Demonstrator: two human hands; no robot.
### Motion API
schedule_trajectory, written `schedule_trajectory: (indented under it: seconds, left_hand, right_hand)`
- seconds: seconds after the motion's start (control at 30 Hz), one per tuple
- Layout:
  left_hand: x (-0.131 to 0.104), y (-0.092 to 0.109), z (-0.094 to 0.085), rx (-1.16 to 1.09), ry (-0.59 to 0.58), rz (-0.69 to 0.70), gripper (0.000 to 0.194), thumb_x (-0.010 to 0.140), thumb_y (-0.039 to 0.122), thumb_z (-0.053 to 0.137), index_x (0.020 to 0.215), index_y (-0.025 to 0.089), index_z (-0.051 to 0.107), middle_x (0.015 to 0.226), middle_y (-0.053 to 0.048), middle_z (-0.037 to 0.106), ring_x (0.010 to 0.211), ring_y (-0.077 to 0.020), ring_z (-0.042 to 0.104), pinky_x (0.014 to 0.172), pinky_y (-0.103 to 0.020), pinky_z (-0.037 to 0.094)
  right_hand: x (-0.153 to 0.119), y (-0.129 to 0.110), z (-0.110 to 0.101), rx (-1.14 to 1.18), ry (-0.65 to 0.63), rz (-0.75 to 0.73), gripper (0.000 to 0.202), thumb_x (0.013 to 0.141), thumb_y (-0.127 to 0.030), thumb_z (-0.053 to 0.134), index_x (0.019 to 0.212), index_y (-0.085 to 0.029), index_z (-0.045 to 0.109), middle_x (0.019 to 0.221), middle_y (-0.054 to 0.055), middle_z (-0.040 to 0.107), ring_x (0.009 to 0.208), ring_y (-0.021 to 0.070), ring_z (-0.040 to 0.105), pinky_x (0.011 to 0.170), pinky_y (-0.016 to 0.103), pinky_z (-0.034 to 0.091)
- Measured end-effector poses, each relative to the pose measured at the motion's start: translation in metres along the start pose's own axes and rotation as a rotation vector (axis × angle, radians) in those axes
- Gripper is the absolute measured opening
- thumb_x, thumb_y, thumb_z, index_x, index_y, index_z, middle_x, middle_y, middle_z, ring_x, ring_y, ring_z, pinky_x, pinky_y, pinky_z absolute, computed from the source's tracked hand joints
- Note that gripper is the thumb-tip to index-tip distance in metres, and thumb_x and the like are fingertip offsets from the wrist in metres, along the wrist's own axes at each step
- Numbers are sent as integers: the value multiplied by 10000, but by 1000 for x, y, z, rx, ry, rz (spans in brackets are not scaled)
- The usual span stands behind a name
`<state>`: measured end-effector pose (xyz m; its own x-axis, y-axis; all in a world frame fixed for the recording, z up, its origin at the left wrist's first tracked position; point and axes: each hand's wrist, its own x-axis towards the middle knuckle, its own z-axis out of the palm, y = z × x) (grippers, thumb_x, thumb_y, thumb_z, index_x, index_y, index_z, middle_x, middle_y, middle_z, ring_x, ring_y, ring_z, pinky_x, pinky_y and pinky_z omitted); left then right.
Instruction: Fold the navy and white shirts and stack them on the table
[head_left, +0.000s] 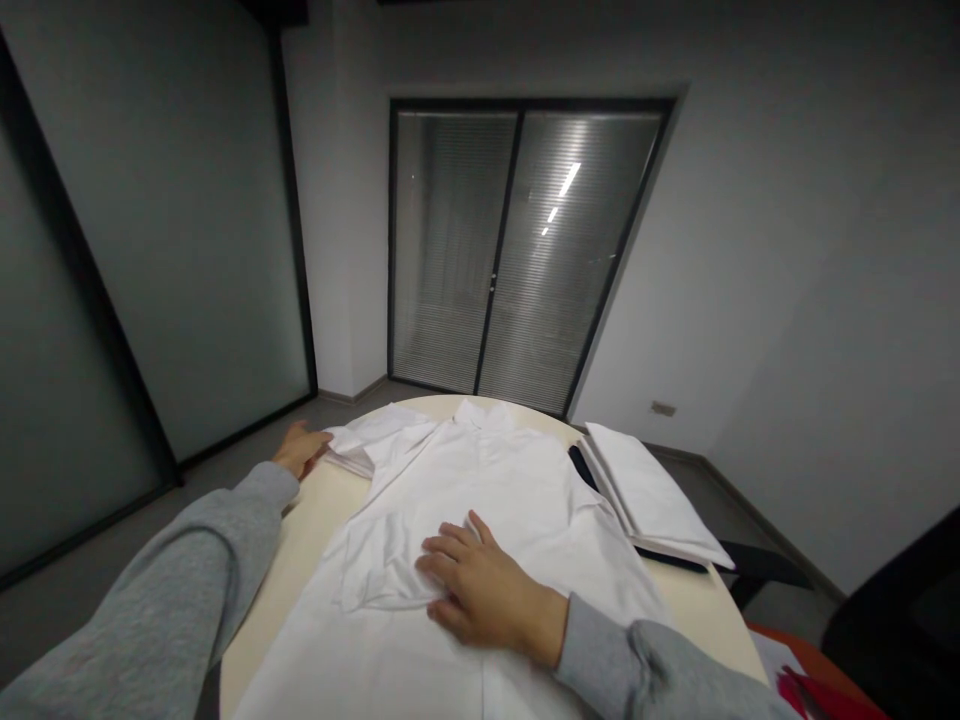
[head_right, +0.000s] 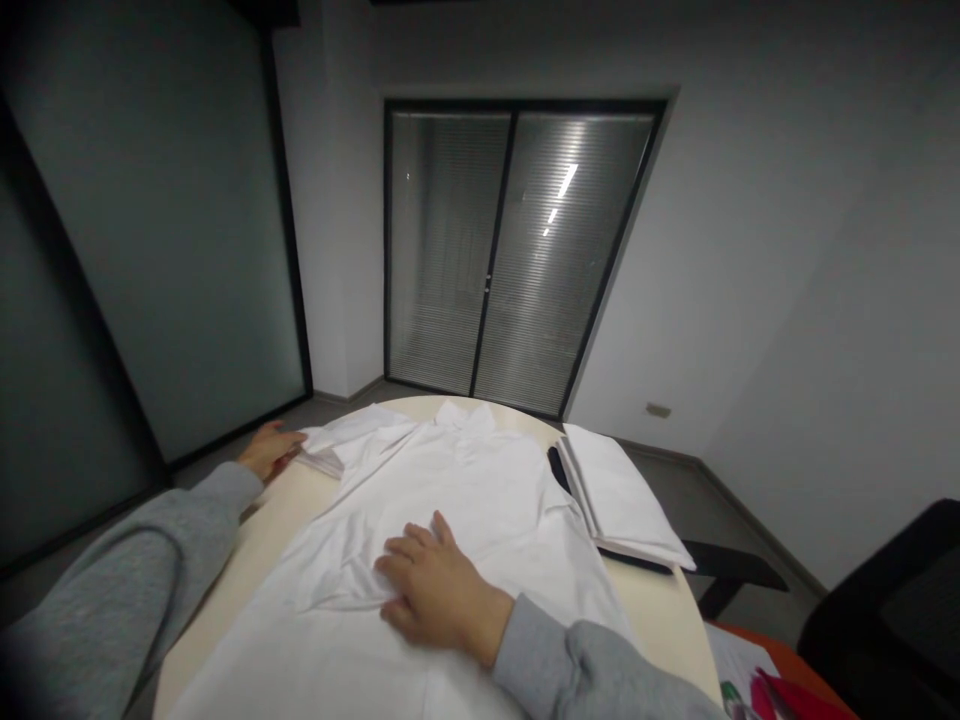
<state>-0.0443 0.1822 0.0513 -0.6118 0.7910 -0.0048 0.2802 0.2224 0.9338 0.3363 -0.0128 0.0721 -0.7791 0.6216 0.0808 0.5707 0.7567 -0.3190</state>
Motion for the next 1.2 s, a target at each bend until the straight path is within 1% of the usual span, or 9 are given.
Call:
schedule_trajectory:
  seconds: [0.17,0.27,0.33,0.5,0.63,0.8,0.97,1.1,1.2]
  left_hand:
    - [10,20,-8,-243,5,-56,558,860,92,651,1377,140,447,920,-7,594,700,-120,600,612,-237,548]
    - [15,37,-14,-357,15,-10,546,884,41,587,1387,151,406,968,-2,582,759,-112,596,666,-265,576]
    - [19,47,-15,-406,31,39,547,883,24,571,1388,157,406,1003,-5,579,788,-110,599,677,-263,574]
    - [26,60,-12,-443,52,130,545,808,-20,589,1308,176,497,1015,-10,609,770,-111,609,678,-249,555]
    - [27,60,-4,-433,39,151,509,791,7,608,1259,191,529,997,-20,645,767,-129,631,675,-254,558]
    - [19,63,0,-424,25,164,502,772,34,623,1239,195,537,996,-29,648,774,-141,645,658,-246,551]
    - [14,80,-4,-431,24,211,508,742,47,594,1241,134,558,896,-24,633,718,-155,630,659,-289,555]
    - [13,104,-4,-392,107,336,303,741,87,578,1033,132,644,789,2,586,703,-148,573,661,-269,493]
    - [2,131,4,-333,149,519,183,733,100,583,890,153,660,785,6,588,755,-150,559,717,-260,467]
  right_hand:
    - [16,-17,3,66,-18,-103,775,975,-423,591,1648,-193,285,1694,121,356,1578,318,275,1314,552,91]
    - [23,-29,3,70,5,-92,907,983,-552,583,1685,-192,136,1749,143,173,1612,370,131,1304,609,65]
    - [27,-34,5,21,37,-106,858,1003,-618,535,1677,-222,182,1760,120,118,1618,387,47,1282,673,9]
    - [40,-35,17,-145,104,-108,694,1041,-641,439,1546,-166,453,1645,157,428,1596,381,195,1267,724,16]
    - [66,-38,27,-421,234,-250,470,1031,-408,542,1334,-57,620,1411,183,639,1521,365,340,1295,666,67]
    - [93,-41,48,-549,256,-365,219,1018,-167,506,930,-141,705,890,64,725,1008,278,631,1220,658,266]
    - [83,-43,54,-216,313,-147,202,1054,-281,487,1185,-193,614,1270,75,703,1167,234,588,1086,474,450]
    - [63,-51,35,-27,142,-267,464,1069,-514,470,1439,-238,504,1604,88,498,1498,277,397,1273,618,199]
    - [52,-55,17,74,85,-186,681,1061,-622,419,1619,-251,297,1716,114,305,1607,342,179,1257,732,46]
